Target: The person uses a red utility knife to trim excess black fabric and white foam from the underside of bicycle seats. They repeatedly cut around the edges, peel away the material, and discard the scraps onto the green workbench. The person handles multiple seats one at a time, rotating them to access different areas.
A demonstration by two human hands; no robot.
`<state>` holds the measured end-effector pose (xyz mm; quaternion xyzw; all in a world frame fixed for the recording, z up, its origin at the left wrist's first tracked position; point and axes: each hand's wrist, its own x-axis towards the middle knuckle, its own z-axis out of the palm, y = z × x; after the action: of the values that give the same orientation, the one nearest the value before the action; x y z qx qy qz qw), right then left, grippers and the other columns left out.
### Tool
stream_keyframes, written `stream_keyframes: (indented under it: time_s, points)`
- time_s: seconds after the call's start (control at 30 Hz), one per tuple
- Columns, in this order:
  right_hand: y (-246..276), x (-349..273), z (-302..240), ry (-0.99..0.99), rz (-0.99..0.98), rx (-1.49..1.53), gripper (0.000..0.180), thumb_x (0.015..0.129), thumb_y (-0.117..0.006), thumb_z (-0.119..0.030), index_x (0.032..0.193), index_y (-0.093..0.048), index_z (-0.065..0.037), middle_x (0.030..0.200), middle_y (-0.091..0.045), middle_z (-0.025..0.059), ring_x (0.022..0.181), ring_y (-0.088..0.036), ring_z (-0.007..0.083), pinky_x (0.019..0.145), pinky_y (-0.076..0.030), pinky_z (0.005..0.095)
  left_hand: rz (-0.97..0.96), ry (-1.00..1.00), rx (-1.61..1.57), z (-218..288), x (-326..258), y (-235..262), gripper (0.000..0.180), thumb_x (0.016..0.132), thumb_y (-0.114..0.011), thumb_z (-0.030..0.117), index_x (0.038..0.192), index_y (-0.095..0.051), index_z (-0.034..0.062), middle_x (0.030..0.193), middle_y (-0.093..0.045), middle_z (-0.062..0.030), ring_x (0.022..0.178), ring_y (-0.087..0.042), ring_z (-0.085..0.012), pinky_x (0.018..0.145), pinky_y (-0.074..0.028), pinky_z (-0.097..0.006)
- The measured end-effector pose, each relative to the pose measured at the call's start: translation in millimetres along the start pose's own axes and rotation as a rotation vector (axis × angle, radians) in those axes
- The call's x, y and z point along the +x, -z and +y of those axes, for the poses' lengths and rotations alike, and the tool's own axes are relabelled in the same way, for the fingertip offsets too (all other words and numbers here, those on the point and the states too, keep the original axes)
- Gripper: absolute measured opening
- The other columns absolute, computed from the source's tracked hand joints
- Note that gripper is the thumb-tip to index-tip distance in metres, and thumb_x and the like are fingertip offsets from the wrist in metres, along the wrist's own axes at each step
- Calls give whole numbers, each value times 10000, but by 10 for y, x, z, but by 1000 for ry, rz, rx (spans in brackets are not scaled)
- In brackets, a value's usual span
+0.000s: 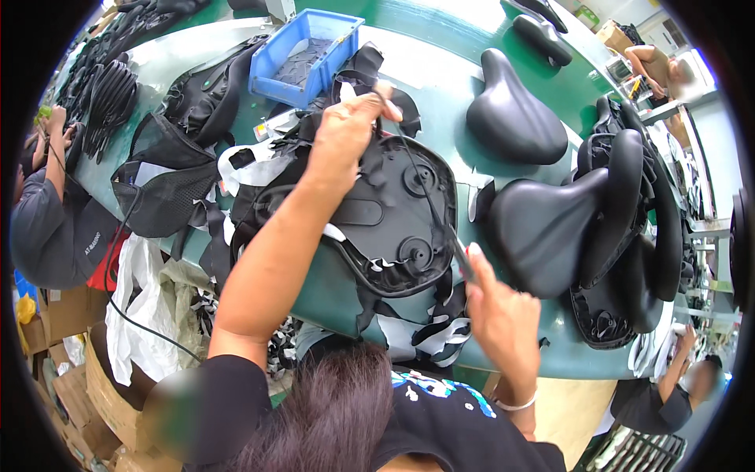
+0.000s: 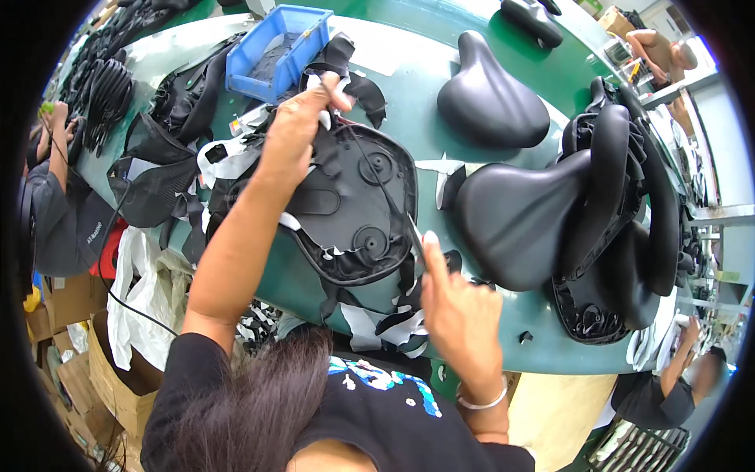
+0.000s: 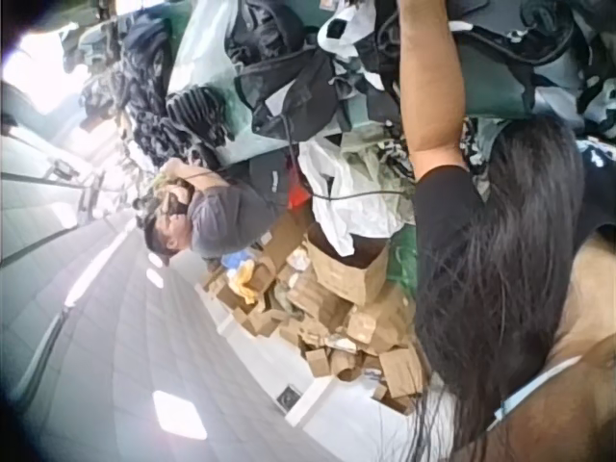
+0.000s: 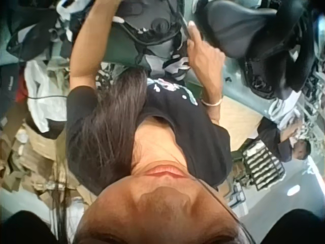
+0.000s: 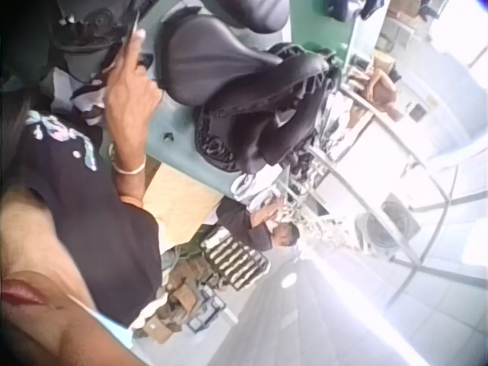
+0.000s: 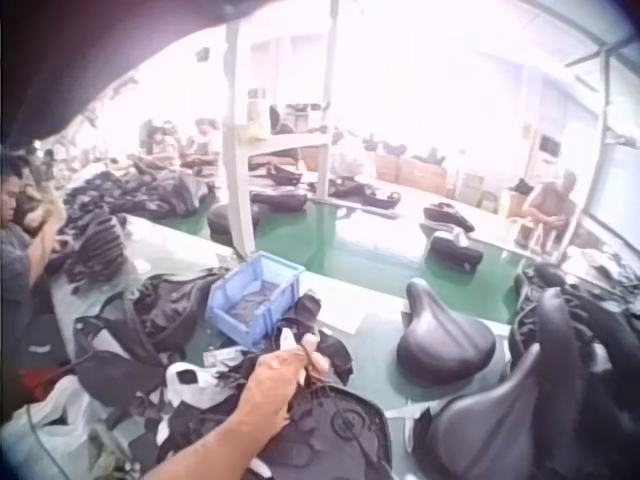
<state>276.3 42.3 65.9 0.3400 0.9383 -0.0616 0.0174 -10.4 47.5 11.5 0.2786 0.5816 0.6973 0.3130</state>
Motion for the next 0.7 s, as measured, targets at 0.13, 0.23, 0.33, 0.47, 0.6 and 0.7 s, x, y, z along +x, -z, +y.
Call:
stream_keyframes:
  time_s: [0.13,0.23,0.33,0.47,0.6,0.7]
  points:
    - [332,690,566,249,40,-90,466,843,-598,-155,1288,-565,-292,626,-531,78,550,-558,277,515,-422,410,-23,285,-513,149,-571,141,390,1006,-419,302,1013,-644,-17,1223,-595,-163,1229,-483,-228,1104,-282,-360]
    - [421,996,669,508,-56,-58,449,834,-595,-124,1259,-597,-270,643,-517,70,612,-549,264,565,-413,390,-297,-14,-279,212,-1053,292,537,1034,-303,322,837,-659,-28,953,-661,-162,1042,-570,-296,985,-388,-406]
    - [414,919,539,559,-89,-85,467,835,-598,-105,1272,-581,-270,651,-492,60,614,-527,253,580,-400,386,-520,-289,-222,513,-1106,564,562,1038,-288,326,659,-575,26,751,-652,-130,879,-578,-269,884,-422,-390]
    - [373,336,481,336,-110,-169,532,835,-612,-131,1351,-516,-219,595,-505,67,487,-513,250,477,-376,385,-211,-532,-586,1010,-743,1024,503,1031,-318,282,571,-419,104,615,-584,-89,776,-563,-197,730,-465,-358]
    - [334,-88,225,106,-96,-94,534,825,-601,-121,1347,-517,-193,578,-514,82,466,-517,264,462,-370,390,-104,-385,-18,738,-432,890,211,938,-452,155,758,-506,59,761,-598,-107,798,-588,-192,664,-463,-322]
    - [436,153,155,160,-108,-182,528,820,-600,-121,1335,-528,-213,583,-523,87,475,-521,279,475,-372,398,-767,-456,981,452,-264,383,236,809,-633,248,885,-623,25,941,-627,-160,974,-572,-287,821,-441,-396]
